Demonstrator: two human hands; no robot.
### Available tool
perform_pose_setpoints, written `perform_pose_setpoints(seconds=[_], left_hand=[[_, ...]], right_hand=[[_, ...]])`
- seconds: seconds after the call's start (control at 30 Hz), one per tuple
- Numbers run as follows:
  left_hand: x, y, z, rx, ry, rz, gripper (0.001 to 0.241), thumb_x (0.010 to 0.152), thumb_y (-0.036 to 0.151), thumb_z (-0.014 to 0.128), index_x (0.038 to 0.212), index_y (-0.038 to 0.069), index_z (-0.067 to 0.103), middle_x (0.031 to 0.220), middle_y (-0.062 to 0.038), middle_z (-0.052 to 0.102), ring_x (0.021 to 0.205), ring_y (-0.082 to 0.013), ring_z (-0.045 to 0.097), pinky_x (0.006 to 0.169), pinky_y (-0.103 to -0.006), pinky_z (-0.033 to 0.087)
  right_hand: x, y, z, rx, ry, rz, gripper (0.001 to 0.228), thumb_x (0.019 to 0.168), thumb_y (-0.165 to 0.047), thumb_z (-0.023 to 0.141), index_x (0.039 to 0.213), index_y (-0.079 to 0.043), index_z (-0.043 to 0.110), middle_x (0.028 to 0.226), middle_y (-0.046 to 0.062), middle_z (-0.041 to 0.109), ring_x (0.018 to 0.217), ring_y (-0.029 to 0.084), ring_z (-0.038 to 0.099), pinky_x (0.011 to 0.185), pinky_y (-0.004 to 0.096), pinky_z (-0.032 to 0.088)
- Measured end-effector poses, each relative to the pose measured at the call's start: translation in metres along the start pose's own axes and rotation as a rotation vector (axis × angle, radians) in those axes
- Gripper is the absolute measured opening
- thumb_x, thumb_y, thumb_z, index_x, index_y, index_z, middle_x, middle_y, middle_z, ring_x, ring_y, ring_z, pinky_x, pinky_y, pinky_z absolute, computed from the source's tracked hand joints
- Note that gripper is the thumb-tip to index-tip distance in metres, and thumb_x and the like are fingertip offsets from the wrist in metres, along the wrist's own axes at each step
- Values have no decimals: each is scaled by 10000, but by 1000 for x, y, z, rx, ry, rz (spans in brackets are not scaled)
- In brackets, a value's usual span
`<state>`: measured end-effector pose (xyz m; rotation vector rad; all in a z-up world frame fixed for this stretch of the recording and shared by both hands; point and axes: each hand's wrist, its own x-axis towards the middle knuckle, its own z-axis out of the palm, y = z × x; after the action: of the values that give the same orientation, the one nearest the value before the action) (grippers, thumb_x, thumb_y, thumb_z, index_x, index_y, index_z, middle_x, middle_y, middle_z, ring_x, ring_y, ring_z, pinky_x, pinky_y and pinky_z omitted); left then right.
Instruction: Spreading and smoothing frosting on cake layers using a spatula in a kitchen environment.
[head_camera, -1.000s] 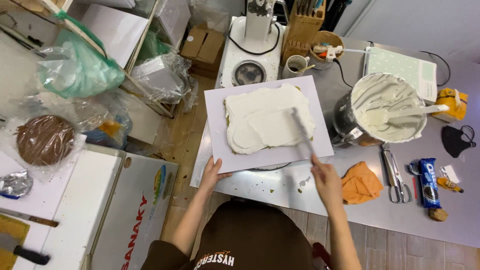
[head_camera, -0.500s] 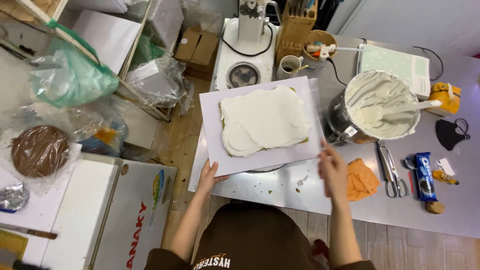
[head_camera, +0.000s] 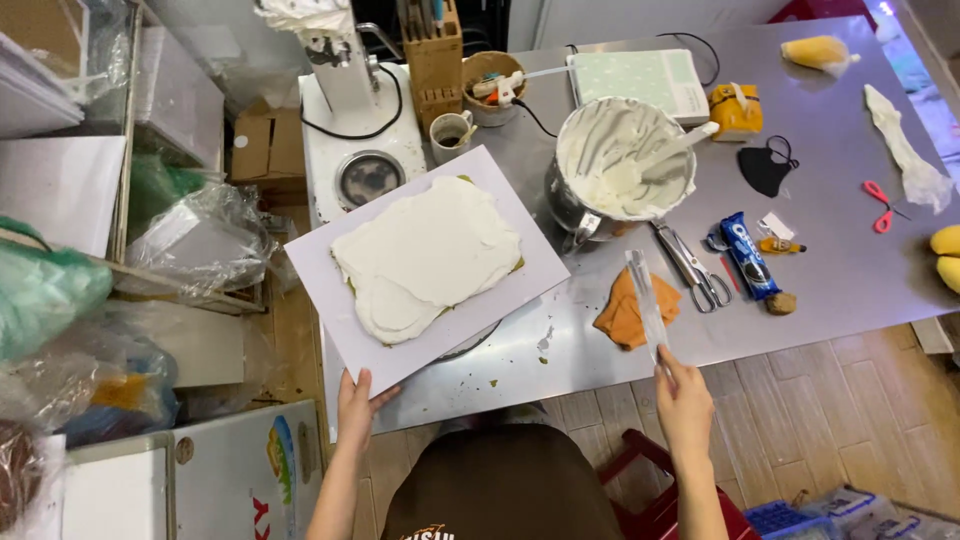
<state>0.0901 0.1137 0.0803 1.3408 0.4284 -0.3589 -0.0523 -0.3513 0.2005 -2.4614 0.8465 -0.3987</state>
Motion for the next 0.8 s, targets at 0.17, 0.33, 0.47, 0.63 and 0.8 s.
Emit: perform_pose_setpoints(seconds=[0.17, 0.33, 0.47, 0.63, 0.8], left_hand=[[6, 3, -1, -2, 44, 51, 503, 1049, 336, 449, 1421, 1, 407, 1278, -157, 597, 1054, -254, 676, 872, -438, 618], [3, -13, 10, -168, 151, 119, 549, 1057, 386, 513, 1440, 1, 430, 1245, -171, 628, 992, -279, 683, 856, -423, 599], [17, -41, 22, -364, 200, 13, 671, 979, 441, 618, 1454, 15, 412, 1304, -227, 555, 1175, -349, 596, 967, -483, 539], [25, -55, 70, -453, 144, -40, 762, 905, 463, 647, 1466, 33, 363, 1434, -213, 449, 1318, -356, 460, 1078, -542, 466], [24, -65, 117, -504, 40, 5, 699, 937, 249, 688, 1463, -72, 359, 1456, -245, 438, 1275, -413, 520, 1033, -503, 553]], right_hand=[[48, -23, -6, 352, -67, 60, 492, 962, -177, 643, 1450, -188, 583, 920, 80, 686, 677, 146, 634, 616, 312, 509], [161, -57, 30, 772, -153, 62, 634, 1052, -143, 481, 1638, -238, 257, 850, 46, 697, 547, 51, 510, 470, 225, 428], [181, -57, 47, 786, -229, 49, 597, 1065, -147, 445, 1635, -267, 314, 762, 31, 617, 494, 48, 445, 432, 226, 386], [100, 28, 48, 945, -411, 134, 575, 1093, -146, 467, 1648, -275, 385, 705, -38, 461, 482, 18, 329, 418, 201, 269], [1, 68, 41, 628, -454, 247, 612, 1007, -184, 484, 1592, -203, 306, 703, 65, 656, 451, 80, 410, 383, 263, 346]])
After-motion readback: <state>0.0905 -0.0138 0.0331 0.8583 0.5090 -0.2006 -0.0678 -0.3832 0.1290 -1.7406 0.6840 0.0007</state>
